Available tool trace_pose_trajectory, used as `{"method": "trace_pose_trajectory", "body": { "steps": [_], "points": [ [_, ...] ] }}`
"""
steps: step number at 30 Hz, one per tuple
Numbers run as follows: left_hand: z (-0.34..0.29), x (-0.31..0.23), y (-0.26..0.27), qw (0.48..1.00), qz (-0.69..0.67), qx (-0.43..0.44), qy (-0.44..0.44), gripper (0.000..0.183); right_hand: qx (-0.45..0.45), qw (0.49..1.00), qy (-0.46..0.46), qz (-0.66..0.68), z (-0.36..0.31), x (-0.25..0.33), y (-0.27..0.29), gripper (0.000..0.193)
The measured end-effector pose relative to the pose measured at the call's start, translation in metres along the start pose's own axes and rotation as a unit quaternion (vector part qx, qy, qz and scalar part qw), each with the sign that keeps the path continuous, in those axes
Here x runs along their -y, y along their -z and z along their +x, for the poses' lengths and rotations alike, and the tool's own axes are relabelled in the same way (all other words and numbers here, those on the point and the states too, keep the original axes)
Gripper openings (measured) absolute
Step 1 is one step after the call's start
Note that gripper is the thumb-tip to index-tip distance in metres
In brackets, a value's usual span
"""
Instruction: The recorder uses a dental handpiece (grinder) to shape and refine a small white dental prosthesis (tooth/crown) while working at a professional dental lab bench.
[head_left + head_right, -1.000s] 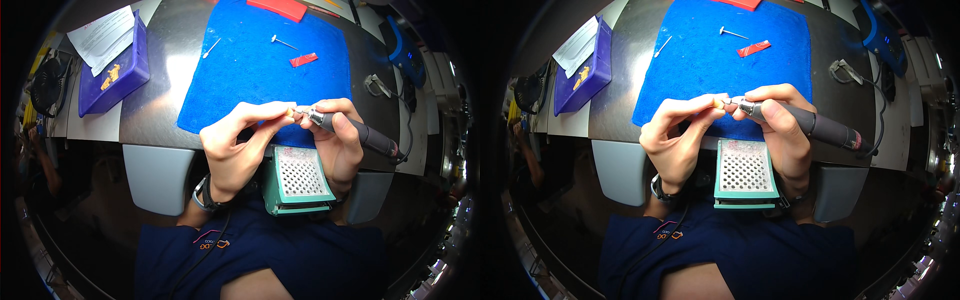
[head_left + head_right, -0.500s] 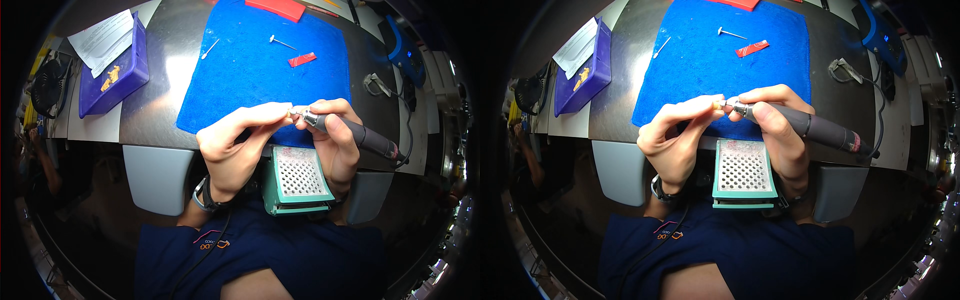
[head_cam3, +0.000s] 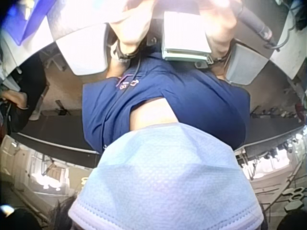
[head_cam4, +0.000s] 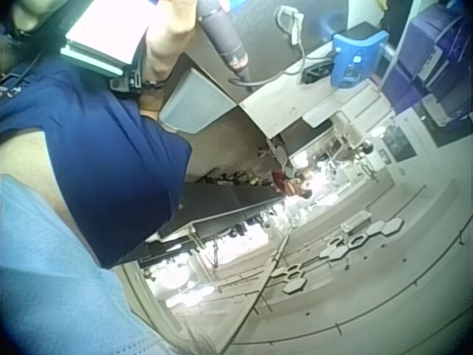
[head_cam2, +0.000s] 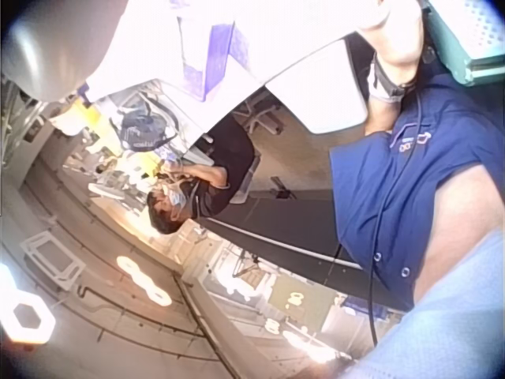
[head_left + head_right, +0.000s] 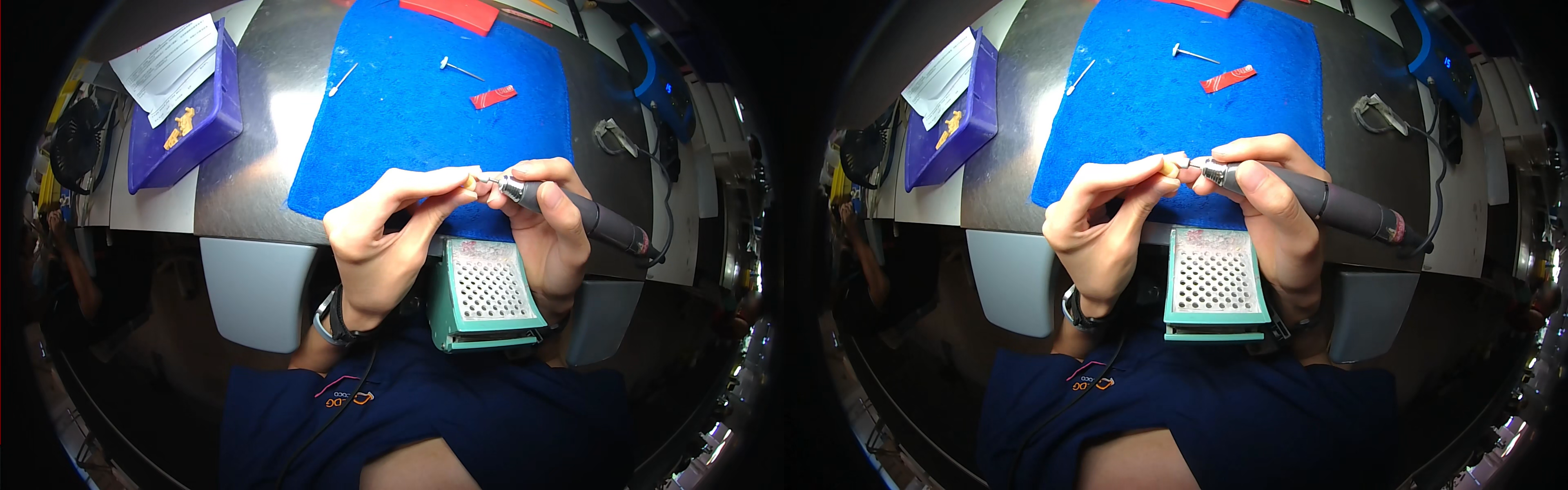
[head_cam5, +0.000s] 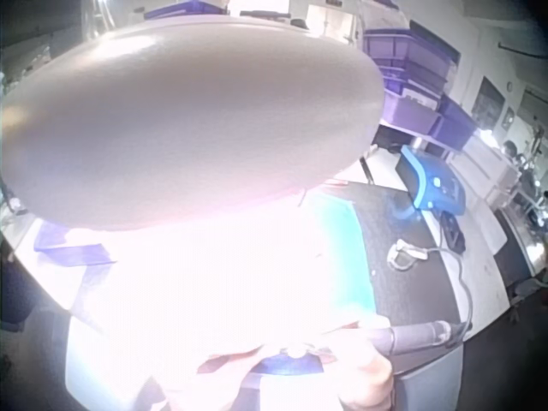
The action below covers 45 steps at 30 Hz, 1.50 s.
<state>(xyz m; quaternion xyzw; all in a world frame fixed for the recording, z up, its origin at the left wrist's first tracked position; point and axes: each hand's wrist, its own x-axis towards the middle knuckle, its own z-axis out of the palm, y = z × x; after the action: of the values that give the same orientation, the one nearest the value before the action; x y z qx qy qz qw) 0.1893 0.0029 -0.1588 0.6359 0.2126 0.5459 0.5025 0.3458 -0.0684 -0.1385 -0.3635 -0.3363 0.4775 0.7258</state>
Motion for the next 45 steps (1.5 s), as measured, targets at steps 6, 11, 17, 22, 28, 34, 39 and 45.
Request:
{"method": "trace_pose_trajectory", "body": {
  "steps": [6, 11, 17, 22, 28, 34, 39, 45],
  "points": [
    [0.0005, -0.0016, -0.0017, 1.0, 0.016, -0.013, 0.011, 0.019, 0.008, 1.0, -0.005, -0.001, 0.0005, -0.0005, 0.0014, 0.03],
    [0.0008, -0.0024, -0.0015, 0.999, 0.006, -0.03, 0.022, 0.021, 0.02, 1.0, -0.006, 0.0, 0.0001, 0.0006, 0.0016, 0.029],
    [-0.0003, -0.0029, 0.0011, 1.0, 0.022, 0.0, 0.022, 0.019, 0.033, 0.999, 0.001, -0.011, 0.0005, 0.0002, 0.0039, 0.03],
    [-0.0004, -0.0003, 0.0013, 1.0, 0.025, 0.003, 0.012, 0.019, 0.022, 1.0, -0.005, -0.013, -0.0005, -0.0004, 0.0043, 0.03],
    [-0.0005, 0.002, -0.0048, 0.999, 0.007, -0.053, -0.008, 0.02, 0.017, 1.0, -0.004, -0.003, -0.0001, 0.0, 0.0025, 0.03],
    [-0.001, 0.0037, -0.0033, 0.999, -0.011, -0.045, 0.007, 0.02, 0.008, 1.0, -0.007, 0.005, 0.0003, -0.0001, 0.0004, 0.03],
    [-0.0005, -0.0006, -0.0041, 0.999, -0.003, -0.035, 0.02, 0.019, -0.012, 1.0, 0.0, 0.005, -0.0001, 0.0004, 0.0002, 0.03],
    [-0.0004, 0.0041, -0.0005, 0.999, 0.021, -0.027, -0.024, 0.019, 0.015, 1.0, 0.007, -0.009, 0.0002, -0.003, 0.0026, 0.028]
  ]
}}
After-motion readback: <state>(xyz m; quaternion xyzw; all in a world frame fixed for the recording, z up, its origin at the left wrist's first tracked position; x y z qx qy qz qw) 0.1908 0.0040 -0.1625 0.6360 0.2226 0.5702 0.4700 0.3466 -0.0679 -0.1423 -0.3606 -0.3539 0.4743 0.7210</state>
